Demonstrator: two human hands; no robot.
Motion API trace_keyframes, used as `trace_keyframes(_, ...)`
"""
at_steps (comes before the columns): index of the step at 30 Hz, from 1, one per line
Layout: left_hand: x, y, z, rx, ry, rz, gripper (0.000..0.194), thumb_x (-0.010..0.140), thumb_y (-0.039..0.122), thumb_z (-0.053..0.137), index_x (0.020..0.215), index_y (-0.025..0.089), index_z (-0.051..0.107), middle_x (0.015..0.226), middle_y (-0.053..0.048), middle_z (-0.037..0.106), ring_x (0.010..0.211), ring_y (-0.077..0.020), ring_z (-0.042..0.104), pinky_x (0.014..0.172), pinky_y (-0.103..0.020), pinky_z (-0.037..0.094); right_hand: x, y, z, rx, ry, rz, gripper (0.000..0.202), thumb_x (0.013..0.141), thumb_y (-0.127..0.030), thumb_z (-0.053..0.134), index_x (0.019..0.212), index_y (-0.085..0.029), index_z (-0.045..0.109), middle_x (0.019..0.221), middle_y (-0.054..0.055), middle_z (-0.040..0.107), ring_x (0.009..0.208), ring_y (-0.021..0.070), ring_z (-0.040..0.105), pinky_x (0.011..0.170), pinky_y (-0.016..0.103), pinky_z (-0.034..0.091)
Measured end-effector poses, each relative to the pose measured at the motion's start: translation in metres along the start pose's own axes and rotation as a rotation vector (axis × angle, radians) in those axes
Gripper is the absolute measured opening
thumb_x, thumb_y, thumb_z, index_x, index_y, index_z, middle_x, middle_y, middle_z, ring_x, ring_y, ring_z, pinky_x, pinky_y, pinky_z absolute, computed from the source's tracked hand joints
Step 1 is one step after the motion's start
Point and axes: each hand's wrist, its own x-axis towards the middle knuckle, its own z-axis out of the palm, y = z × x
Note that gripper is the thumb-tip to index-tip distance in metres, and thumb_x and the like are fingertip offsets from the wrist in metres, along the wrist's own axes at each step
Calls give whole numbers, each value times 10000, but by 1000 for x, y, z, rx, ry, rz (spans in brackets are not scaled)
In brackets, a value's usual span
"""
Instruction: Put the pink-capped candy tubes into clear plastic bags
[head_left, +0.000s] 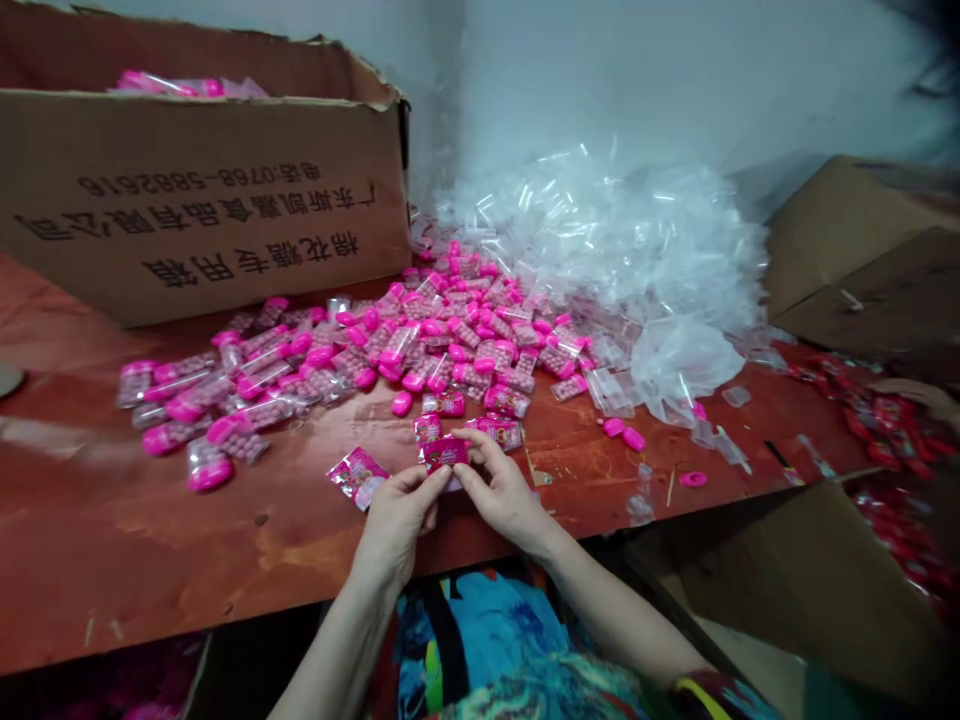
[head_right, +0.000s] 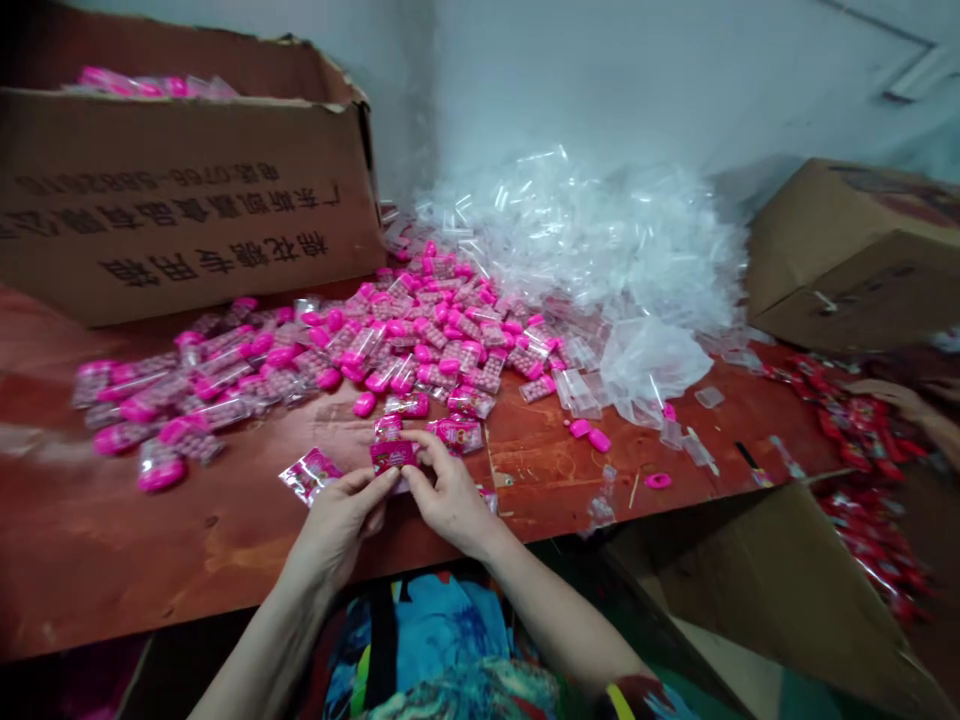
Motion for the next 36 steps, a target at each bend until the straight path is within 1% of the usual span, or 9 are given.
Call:
trace_keyframes(4,5,3,10,10,29,4,453,618,499,848,551,163,552,415,55,411,409,-51,324,417,-209,200,3,-3,-8,-119,81,-44,353,977,-200,484,1322,-265,510,797,-14,546,658,134,517,621,255,451)
trace_keyframes(12,14,11,27,-9,-112,-171,414,572,457,874,542,178,569,397,48,410,396,-61,312,416,-214,207,3,-5,-30,-395,51,-205,374,974,-162,431,1335,-242,484,969,44,676,778,166,649,764,318,530)
trace_keyframes(17,18,20,28,-16,-146,-152,406,605,451,865,530,173,577,394,37,416,411,-67,321,422,-211,214,10,-1,-71,-485,-52,-196,326,1004,-276,448,1312,-238,547,1031,56,723,858,187,694,792,324,545)
trace_keyframes(19,20,23,26,-28,-74,-113,378,596,430,877,546,174,603,413,40,420,425,-69,327,419,-207,220,18,3,-104,-618,43,-119,289,1012,-313,440,1227,-232,615,1113,71,724,983,211,692,861,342,533)
trace_keyframes(21,21,25,23,-51,-15,-83,357,580,417,889,564,175,626,431,42,422,435,-70,339,415,-203,235,31,7,-138,-863,282,52,319,1026,-281,376,1190,-199,636,1147,97,718,1054,226,674,923,355,504)
trace_keyframes(24,21,23,26,-79,3,-80,353,565,401,902,577,165,639,439,49,416,431,-59,340,408,-191,241,51,16,-170,-1094,467,309,395,1042,-366,346,1215,-165,639,1074,150,724,998,288,683,893,417,492)
trace_keyframes(28,19,17,37,-126,-47,-118,352,569,384,908,598,156,641,453,63,401,408,-44,306,392,-187,219,63,23,-163,-1226,480,424,473,994,-516,448,1266,-169,618,1126,191,679,971,326,679,823,432,498)
trace_keyframes(32,17,18,33,-177,-36,-126,332,607,351,895,610,158,625,493,68,395,411,-37,295,384,-185,225,39,23,-146,-1187,335,338,410,974,-439,499,1319,-230,574,1172,137,654,990,292,672,809,384,503)
trace_keyframes(36,14,20,21,-226,-9,-111,346,643,320,879,606,159,576,521,75,371,425,-35,290,382,-184,237,11,22,-144,-994,291,243,698,925,-428,564,1525,-178,311,1217,143,635,1044,289,644,864,396,501)
